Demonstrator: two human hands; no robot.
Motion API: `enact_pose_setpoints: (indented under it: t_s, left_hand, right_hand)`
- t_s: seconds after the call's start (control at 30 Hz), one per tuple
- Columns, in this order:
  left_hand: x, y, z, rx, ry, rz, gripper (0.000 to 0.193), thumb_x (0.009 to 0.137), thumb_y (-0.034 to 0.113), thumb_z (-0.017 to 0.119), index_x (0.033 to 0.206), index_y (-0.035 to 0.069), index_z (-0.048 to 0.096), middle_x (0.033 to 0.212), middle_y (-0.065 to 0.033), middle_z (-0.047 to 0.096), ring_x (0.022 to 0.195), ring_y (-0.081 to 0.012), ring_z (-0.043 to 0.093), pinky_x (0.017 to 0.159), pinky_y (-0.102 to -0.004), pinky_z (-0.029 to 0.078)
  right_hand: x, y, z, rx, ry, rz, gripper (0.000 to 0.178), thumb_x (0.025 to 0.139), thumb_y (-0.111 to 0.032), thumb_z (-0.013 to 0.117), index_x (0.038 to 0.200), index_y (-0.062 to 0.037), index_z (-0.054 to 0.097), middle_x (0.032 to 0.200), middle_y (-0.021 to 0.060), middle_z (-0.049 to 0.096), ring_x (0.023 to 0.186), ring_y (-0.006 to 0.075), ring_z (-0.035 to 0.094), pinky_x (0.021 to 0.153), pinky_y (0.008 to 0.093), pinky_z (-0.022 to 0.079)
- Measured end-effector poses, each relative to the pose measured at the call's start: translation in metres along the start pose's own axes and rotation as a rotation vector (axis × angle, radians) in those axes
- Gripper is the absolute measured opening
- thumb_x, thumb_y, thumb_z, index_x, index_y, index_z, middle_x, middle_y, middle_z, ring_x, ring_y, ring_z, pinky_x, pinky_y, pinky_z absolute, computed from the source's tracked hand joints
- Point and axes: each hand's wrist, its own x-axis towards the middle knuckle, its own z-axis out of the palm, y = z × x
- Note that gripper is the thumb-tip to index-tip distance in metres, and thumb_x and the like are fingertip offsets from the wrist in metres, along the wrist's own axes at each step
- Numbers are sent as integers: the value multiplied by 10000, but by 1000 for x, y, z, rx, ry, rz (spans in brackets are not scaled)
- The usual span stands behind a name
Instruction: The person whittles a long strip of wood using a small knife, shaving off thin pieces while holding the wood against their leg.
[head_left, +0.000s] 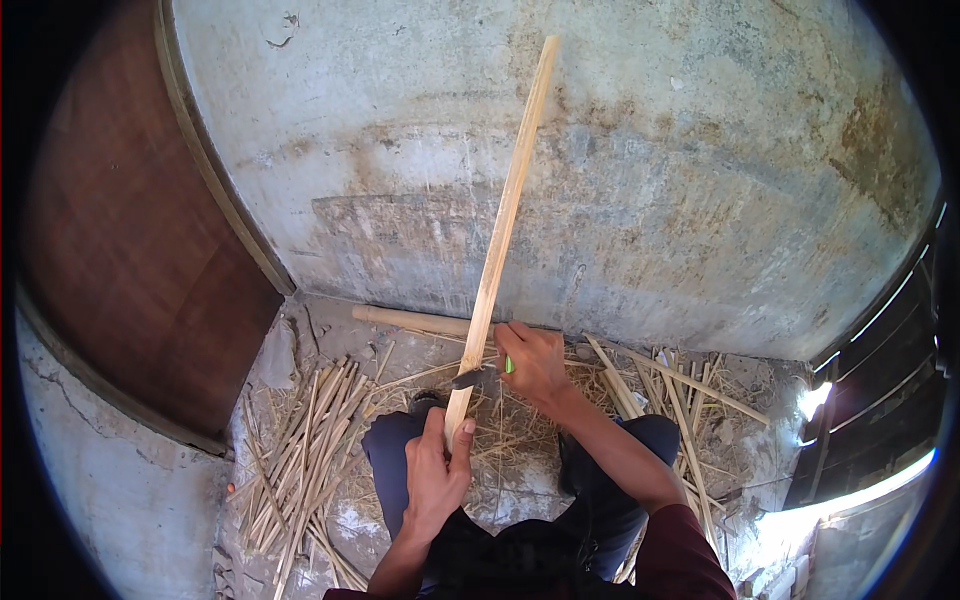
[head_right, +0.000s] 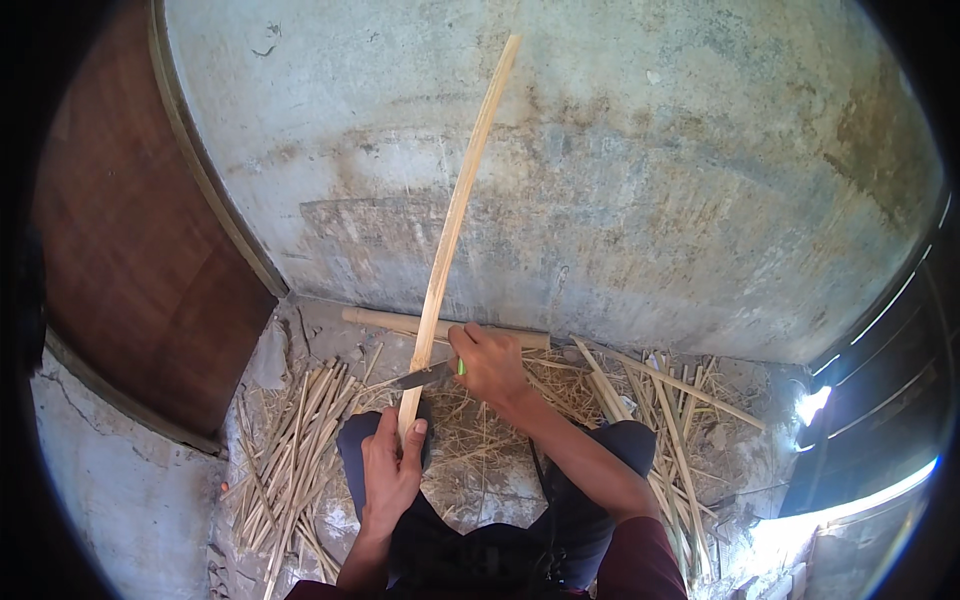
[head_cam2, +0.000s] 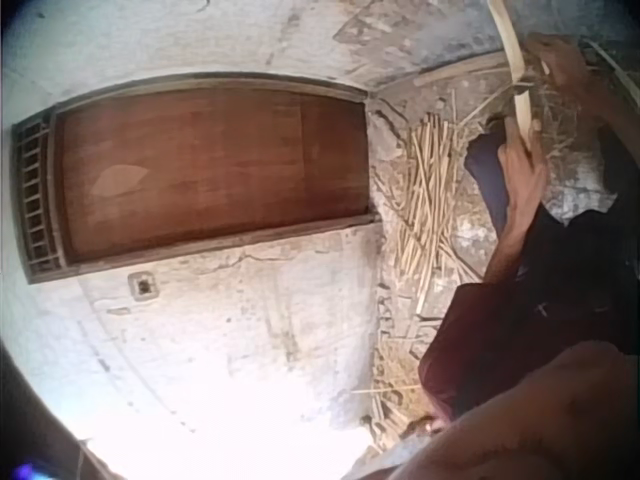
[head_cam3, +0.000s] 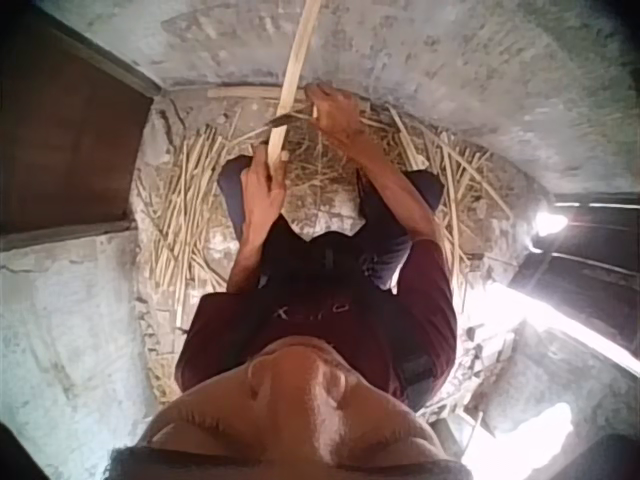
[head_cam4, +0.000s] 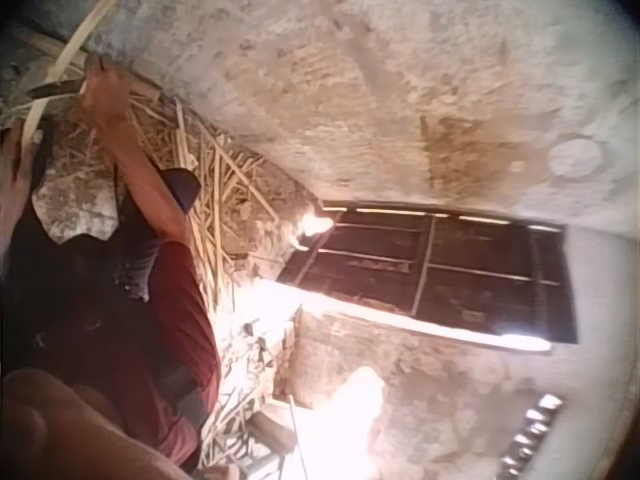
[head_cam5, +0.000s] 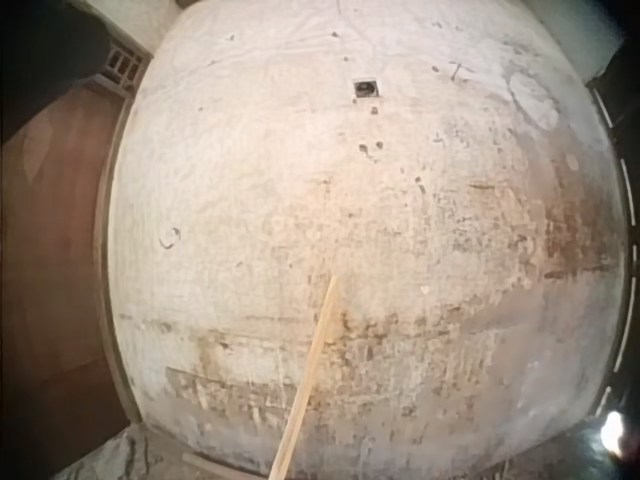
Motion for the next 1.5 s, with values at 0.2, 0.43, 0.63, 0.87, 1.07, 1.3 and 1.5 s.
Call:
enact_pose_setpoints:
  t_s: [0.2, 0.43, 0.63, 0.87, 1.07, 1.3, 1.5]
  left_hand:
    - [6, -8, -4, -46, -17, -37, 285, 1066, 205, 660, 915, 8, 518, 587, -114, 534, 480, -167, 511, 484, -370, 380]
    - [6, -8, -3, -55, -24, 30, 284, 1064, 200, 657, 919, 5, 509, 583, -122, 527, 467, -201, 526, 477, -373, 382]
    - [4, 1, -1, 6, 8, 9, 275, 1077, 184, 627, 933, -4, 487, 599, -173, 555, 468, -276, 587, 474, -399, 402]
    - [9, -4, 0, 6, -11, 3, 270, 1091, 195, 603, 956, -20, 510, 615, -198, 577, 500, -340, 601, 496, -422, 404]
    - [9, -8, -2, -8, -16, -20, 285, 1094, 215, 599, 963, -26, 522, 631, -202, 579, 512, -360, 595, 510, -436, 409]
    - [9, -11, -5, -4, -18, -24, 297, 1093, 227, 606, 961, -25, 523, 628, -197, 575, 502, -350, 572, 513, -435, 411]
    - [9, -14, -4, 22, 7, -8, 287, 1087, 218, 621, 958, -15, 516, 608, -177, 560, 482, -309, 558, 497, -417, 404]
  right_hand:
    - [0, -3, 8, 91, -35, 18, 216, 766, -131, 756, 927, -84, 620, 787, 87, 611, 682, 333, 684, 590, 472, 523]
    - [5, -4, 3, 360, -62, -34, 125, 747, -37, 676, 869, -36, 649, 785, 115, 667, 672, 347, 669, 590, 473, 508]
    - [6, -5, -2, 139, -51, 16, 149, 740, -60, 708, 864, -54, 627, 771, 105, 647, 658, 350, 673, 583, 460, 512]
    - [8, -1, -2, -55, 6, 42, 233, 724, -97, 759, 884, -91, 589, 765, 84, 596, 675, 327, 691, 572, 460, 524]
    - [8, -1, 0, -50, 11, 33, 252, 723, -123, 769, 894, -92, 586, 797, 83, 596, 646, 333, 676, 573, 469, 515]
    - [9, -2, 3, -98, 10, 29, 227, 729, -105, 748, 896, -91, 594, 783, 85, 602, 644, 333, 672, 579, 462, 513]
    - [3, 2, 11, 9, -7, -21, 194, 731, -68, 727, 873, -87, 596, 773, 77, 626, 643, 334, 672, 572, 459, 516]
